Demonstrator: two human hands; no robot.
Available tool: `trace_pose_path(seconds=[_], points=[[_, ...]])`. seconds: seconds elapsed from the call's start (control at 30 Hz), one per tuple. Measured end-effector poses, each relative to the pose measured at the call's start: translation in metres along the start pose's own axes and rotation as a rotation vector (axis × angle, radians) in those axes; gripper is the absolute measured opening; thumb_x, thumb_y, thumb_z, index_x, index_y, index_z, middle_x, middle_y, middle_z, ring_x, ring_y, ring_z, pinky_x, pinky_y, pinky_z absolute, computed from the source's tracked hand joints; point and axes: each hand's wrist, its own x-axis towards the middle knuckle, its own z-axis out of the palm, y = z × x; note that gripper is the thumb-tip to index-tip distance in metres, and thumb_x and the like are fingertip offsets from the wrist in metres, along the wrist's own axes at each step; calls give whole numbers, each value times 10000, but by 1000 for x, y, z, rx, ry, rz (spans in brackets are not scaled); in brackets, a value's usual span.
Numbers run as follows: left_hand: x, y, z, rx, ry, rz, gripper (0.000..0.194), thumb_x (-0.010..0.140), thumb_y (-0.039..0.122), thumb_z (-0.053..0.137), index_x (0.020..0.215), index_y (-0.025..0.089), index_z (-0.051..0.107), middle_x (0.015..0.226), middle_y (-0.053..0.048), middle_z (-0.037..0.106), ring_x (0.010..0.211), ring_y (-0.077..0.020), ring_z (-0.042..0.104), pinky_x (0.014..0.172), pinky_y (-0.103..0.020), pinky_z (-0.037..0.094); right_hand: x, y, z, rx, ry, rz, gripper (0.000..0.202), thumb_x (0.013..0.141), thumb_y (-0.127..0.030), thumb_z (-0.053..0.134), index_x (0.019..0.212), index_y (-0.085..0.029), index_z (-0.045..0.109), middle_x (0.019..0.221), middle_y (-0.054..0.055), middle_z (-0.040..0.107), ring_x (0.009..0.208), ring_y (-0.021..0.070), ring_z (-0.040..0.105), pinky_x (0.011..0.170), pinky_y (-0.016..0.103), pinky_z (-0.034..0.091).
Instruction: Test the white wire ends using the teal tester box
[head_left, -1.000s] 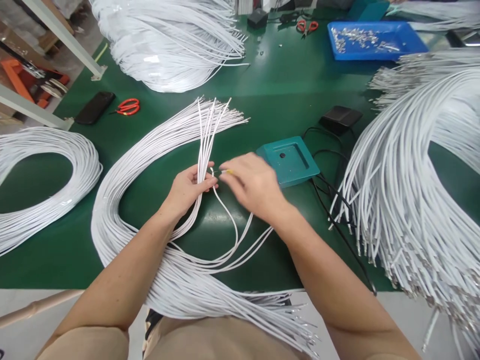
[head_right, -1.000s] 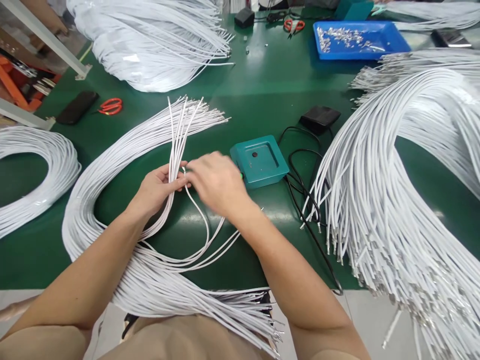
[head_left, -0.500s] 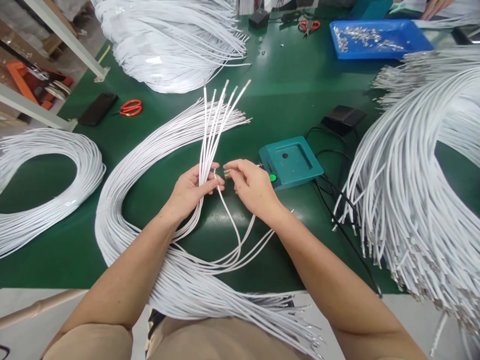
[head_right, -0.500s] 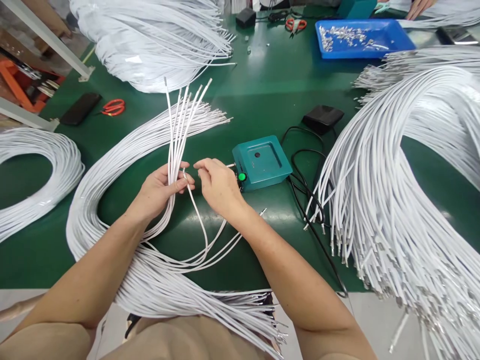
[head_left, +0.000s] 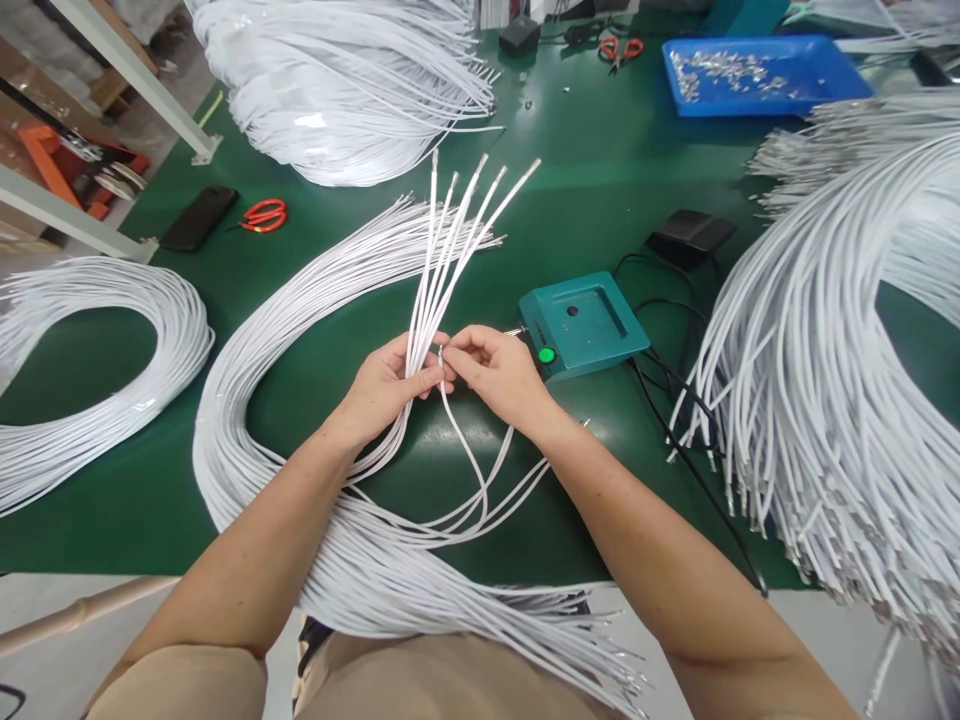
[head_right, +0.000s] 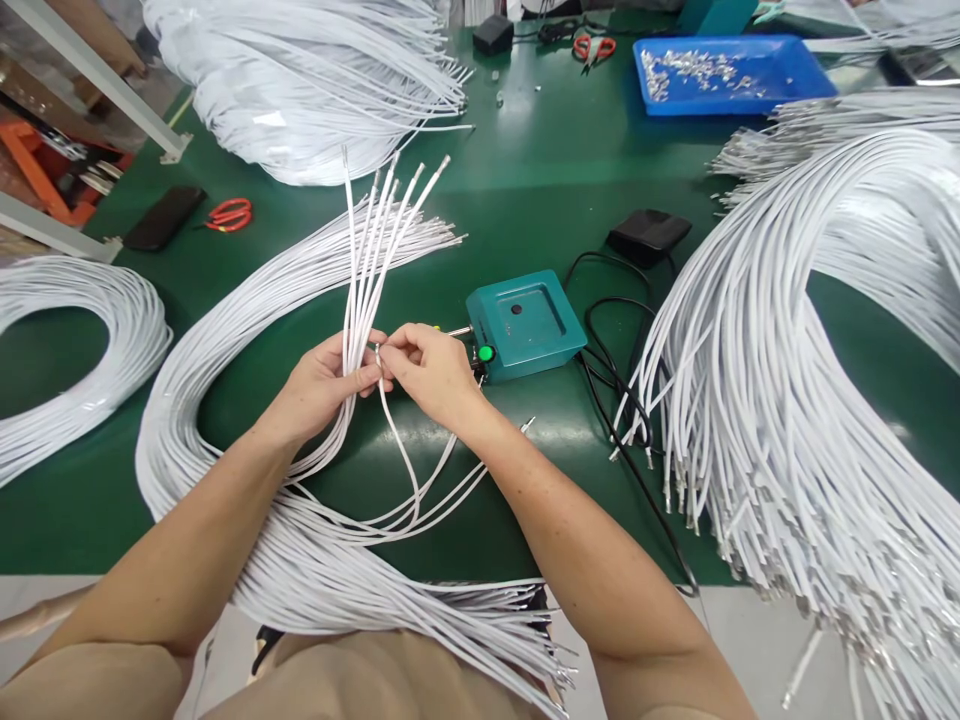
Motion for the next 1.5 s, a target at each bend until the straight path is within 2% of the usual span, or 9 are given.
trace_pose_path(seconds=[0.13, 0.23, 0.4, 0.63, 0.9, 1.13, 1.27, 1.37, 1.5], points=[[2, 1, -3, -45, 52, -9, 408, 697, 304, 799, 1054, 203, 627, 710, 14, 655, 672, -144, 661, 578, -227, 430, -1, -6, -5, -110, 47, -117, 121, 809, -224, 546, 721, -176, 615, 731, -19, 618, 646, 96, 525, 619, 231, 411], [2, 2, -3, -37, 62, -25, 424, 691, 304, 801, 1064, 200, 627, 743, 2, 679, 688, -151, 673, 581, -227, 438, 2, -3, -8, -42, 96, -28, 176, 857, -264, 491, 833, -178, 643, 735, -19, 614, 608, 93, 513, 616, 237, 424], [1, 2, -1, -5, 27, -16, 397, 712, 299, 785, 1069, 202, 639, 743, -4, 685, 682, -148, 670, 574, -225, 442, 6, 3, -7, -34, -14, 61, 282, 816, -206, 486, 1015, -187, 684, 824, -8, 658, 606, 95, 531, 636, 250, 446], [0, 0, -2, 35, -1, 8, 390, 732, 287, 771, 1092, 207, 641, 756, -6, 687, 694, -141, 676, 581, -214, 453, 4, -7, -5, 102, -8, 134, 174, 796, -274, 541, 735, -166, 664, 671, -22, 628, 551, 86, 511, 579, 230, 418], [-3, 4, 0, 138, -5, 2, 389, 734, 298, 768, 1090, 197, 651, 746, -13, 688, 703, -159, 681, 592, -227, 470, 3, 1, 0, -8, 62, 100, 117, 740, -251, 601, 740, -163, 678, 693, 2, 688, 638, 124, 606, 628, 248, 458], [-1, 2, -5, 189, 39, 53, 422, 721, 320, 782, 1102, 195, 649, 737, 4, 677, 674, -144, 663, 621, -235, 495, 3, -2, -9, -115, 34, -23, 107, 753, -242, 584, 725, -165, 653, 702, -13, 656, 619, 103, 535, 601, 237, 423], [-2, 2, -5, 202, 42, 42, 437, 718, 323, 787, 1119, 202, 661, 780, -2, 687, 710, -155, 680, 681, -255, 519, 7, 0, -10, -19, 71, 38, 198, 835, -302, 535, 819, -166, 679, 831, 18, 669, 670, 109, 552, 618, 234, 461], [-2, 1, -4, 198, 27, 46, 413, 723, 320, 784, 1102, 204, 668, 784, 1, 684, 715, -158, 682, 724, -275, 530, 8, 0, -9, 66, -9, 124, 322, 903, -368, 450, 928, -160, 693, 959, 54, 670, 694, 113, 559, 588, 229, 482], [-2, -1, -4, 194, 4, 69, 375, 724, 315, 784, 1063, 201, 673, 772, 0, 684, 724, -163, 679, 791, -312, 541, 8, 2, -8, 62, -108, 140, 456, 926, -502, 422, 817, -142, 679, 758, 44, 651, 618, 109, 550, 575, 228, 465]])
